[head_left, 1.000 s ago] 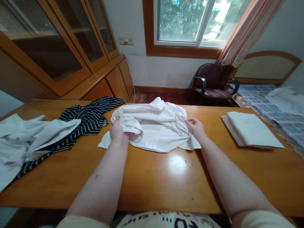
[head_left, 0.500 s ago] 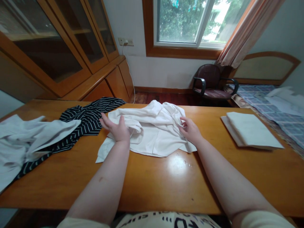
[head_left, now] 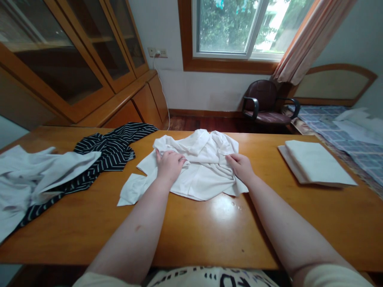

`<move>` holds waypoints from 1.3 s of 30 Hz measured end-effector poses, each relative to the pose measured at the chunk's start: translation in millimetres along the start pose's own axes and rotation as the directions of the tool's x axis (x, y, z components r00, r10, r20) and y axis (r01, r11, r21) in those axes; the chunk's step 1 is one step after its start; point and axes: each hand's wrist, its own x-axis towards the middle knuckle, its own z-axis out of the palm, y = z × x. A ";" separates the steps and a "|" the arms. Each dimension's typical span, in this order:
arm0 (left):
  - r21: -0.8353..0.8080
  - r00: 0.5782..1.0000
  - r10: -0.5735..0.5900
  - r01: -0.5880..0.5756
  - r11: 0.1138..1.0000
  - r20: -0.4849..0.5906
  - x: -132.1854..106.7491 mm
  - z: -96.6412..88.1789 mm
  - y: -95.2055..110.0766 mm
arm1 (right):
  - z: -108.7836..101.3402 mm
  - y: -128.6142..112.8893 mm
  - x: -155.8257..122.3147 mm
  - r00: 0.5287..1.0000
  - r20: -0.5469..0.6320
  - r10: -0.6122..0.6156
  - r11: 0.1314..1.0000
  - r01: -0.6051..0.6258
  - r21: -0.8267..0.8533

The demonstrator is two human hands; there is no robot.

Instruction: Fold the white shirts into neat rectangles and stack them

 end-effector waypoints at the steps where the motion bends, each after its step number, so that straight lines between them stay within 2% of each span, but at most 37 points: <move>1: 0.014 1.000 -0.019 0.019 1.000 0.001 0.0 -0.6 -0.3 | -0.7 1.1 0.1 0.999 -0.040 0.008 1.000 -0.007 0.009; 3: 0.040 0.997 -0.079 0.080 0.996 -0.024 -0.5 -1.5 -1.0 | -2.4 3.4 0.7 0.992 -0.121 0.037 0.999 -0.037 0.002; 6: 0.052 0.971 -0.206 0.214 0.976 -0.121 -1.9 -2.9 -2.8 | -4.3 7.2 2.9 0.961 -0.251 0.118 0.992 -0.127 -0.020; 8: 0.026 0.965 -0.204 0.211 0.977 -0.166 -3.0 -4.6 -3.2 | -4.4 9.3 5.1 0.933 -0.307 0.189 0.978 -0.206 -0.024; 9: 0.006 0.975 -0.150 0.153 0.988 -0.163 -3.5 -5.4 -2.7 | -4.1 10.1 6.3 0.923 -0.316 0.218 0.970 -0.241 -0.036; 11: -0.033 0.994 0.034 -0.037 0.999 -0.103 -4.3 -6.0 -0.6 | -3.2 10.5 8.1 0.914 -0.321 0.248 0.955 -0.286 -0.077; 13: -0.061 0.979 0.202 -0.202 0.977 -0.014 -4.6 -4.1 2.1 | -2.4 9.3 8.9 0.923 -0.316 0.219 0.957 -0.266 -0.114; 15: -0.062 0.965 0.256 -0.253 0.965 0.047 -4.4 0.0 3.5 | -1.9 6.8 8.4 0.941 -0.296 0.162 0.972 -0.203 -0.115; 19: -0.043 0.986 0.166 -0.164 0.985 0.032 -3.0 7.5 1.1 | -1.8 1.0 5.5 0.971 -0.211 0.113 0.982 -0.141 -0.122; 22: -0.047 0.995 0.101 -0.102 0.994 -0.019 -2.1 7.3 -0.9 | -3.9 1.2 4.4 0.964 -0.235 0.123 0.980 -0.156 -0.127; 27: -0.074 0.995 -0.039 0.032 0.997 -0.093 -1.4 2.6 1.8 | -14.4 10.0 7.3 0.878 -0.361 0.315 0.929 -0.363 -0.074; 31: -0.079 0.988 -0.090 0.080 0.994 -0.128 -1.3 2.8 3.5 | -18.8 13.1 11.2 0.860 -0.310 0.405 0.856 -0.476 -0.201; 33: -0.067 0.984 -0.081 0.072 0.995 -0.159 -1.5 2.7 2.7 | -17.5 12.2 11.9 0.867 -0.350 0.355 0.848 -0.457 -0.270; 36: -0.087 0.978 -0.034 0.017 0.996 -0.205 -1.8 -0.5 0.3 | -13.7 8.1 9.2 0.900 -0.426 0.090 0.901 -0.256 -0.351; 37: -0.109 0.982 -0.006 -0.015 0.994 -0.191 -1.8 -1.7 -0.5 | -12.4 5.9 7.2 0.917 -0.399 -0.009 0.917 -0.152 -0.370; 39: -0.151 0.992 0.063 -0.080 0.985 -0.109 -1.5 -2.7 -1.7 | -9.6 0.5 2.7 0.950 -0.269 -0.160 0.925 0.049 -0.377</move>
